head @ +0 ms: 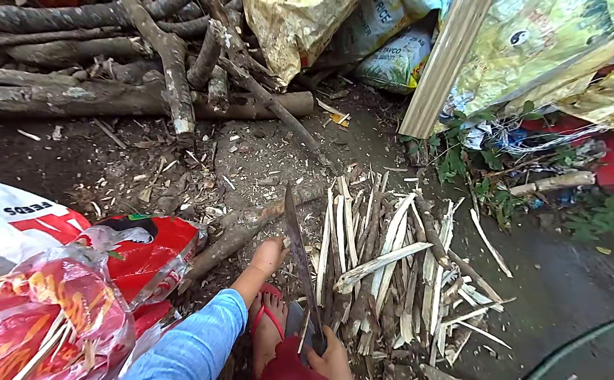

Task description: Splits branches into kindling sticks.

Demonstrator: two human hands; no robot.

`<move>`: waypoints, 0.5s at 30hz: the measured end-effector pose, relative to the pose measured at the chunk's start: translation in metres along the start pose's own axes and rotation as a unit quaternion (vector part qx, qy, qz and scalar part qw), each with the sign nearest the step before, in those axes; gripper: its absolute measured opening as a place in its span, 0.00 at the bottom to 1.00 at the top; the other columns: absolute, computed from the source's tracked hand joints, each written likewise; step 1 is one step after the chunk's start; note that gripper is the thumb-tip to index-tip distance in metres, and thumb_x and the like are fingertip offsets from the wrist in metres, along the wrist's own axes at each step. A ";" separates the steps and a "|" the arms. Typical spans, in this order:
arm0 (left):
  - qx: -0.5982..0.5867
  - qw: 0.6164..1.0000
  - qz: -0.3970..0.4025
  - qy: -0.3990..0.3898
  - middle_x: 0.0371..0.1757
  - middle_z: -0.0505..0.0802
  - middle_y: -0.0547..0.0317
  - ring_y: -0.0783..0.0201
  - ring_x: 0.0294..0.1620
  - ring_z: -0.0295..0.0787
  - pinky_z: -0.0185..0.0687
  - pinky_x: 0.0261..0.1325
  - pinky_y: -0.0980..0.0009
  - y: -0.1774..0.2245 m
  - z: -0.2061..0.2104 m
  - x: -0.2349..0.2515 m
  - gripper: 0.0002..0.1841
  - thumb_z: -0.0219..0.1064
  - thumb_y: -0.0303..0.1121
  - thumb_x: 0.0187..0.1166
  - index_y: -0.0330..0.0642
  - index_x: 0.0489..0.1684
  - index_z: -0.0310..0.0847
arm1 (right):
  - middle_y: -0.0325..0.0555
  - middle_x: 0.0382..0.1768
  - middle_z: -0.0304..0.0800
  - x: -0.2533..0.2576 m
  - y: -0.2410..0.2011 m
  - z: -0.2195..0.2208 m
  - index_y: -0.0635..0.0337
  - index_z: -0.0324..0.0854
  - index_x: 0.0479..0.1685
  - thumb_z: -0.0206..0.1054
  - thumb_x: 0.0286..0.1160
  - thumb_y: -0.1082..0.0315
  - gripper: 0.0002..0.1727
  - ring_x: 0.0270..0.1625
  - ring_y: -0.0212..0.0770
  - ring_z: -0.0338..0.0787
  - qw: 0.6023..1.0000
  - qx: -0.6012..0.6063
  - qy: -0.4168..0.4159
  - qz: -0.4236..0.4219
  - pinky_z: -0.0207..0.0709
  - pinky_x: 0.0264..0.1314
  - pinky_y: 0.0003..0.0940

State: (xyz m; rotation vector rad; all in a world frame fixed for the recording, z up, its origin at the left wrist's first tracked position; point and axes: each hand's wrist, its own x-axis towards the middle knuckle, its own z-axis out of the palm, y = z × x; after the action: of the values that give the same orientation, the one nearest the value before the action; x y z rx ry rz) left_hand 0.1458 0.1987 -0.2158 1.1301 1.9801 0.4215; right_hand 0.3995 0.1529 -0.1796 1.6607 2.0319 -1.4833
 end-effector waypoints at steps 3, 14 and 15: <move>0.004 0.999 0.025 0.025 0.73 0.84 0.30 0.37 0.77 0.81 0.68 0.83 0.48 0.013 -0.005 -0.007 0.22 0.60 0.32 0.89 0.25 0.76 0.74 | 0.68 0.38 0.91 -0.001 0.007 0.005 0.78 0.80 0.63 0.75 0.68 0.69 0.26 0.43 0.61 0.92 1.000 -0.002 0.018 0.000 0.83 0.54 0.58; 0.013 0.998 0.010 0.053 0.69 0.86 0.28 0.36 0.75 0.82 0.70 0.82 0.47 0.006 0.013 -0.003 0.22 0.58 0.33 0.90 0.24 0.74 0.75 | 0.71 0.45 0.92 0.007 0.007 0.013 0.77 0.79 0.67 0.72 0.71 0.69 0.26 0.51 0.65 0.93 0.999 -0.017 -0.002 0.035 0.82 0.61 0.60; 0.002 0.999 -0.013 0.040 0.71 0.85 0.28 0.36 0.75 0.82 0.69 0.83 0.47 -0.002 0.020 0.000 0.23 0.58 0.34 0.91 0.25 0.76 0.74 | 0.71 0.48 0.92 0.011 0.006 0.014 0.76 0.78 0.69 0.72 0.73 0.69 0.26 0.54 0.65 0.93 0.998 -0.028 -0.025 0.054 0.81 0.64 0.60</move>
State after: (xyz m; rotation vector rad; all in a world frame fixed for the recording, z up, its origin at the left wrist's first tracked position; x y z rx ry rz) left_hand 0.1601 0.1954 -0.2295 1.1054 2.0630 0.4550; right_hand 0.3941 0.1496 -0.1973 1.6661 1.9081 -1.4062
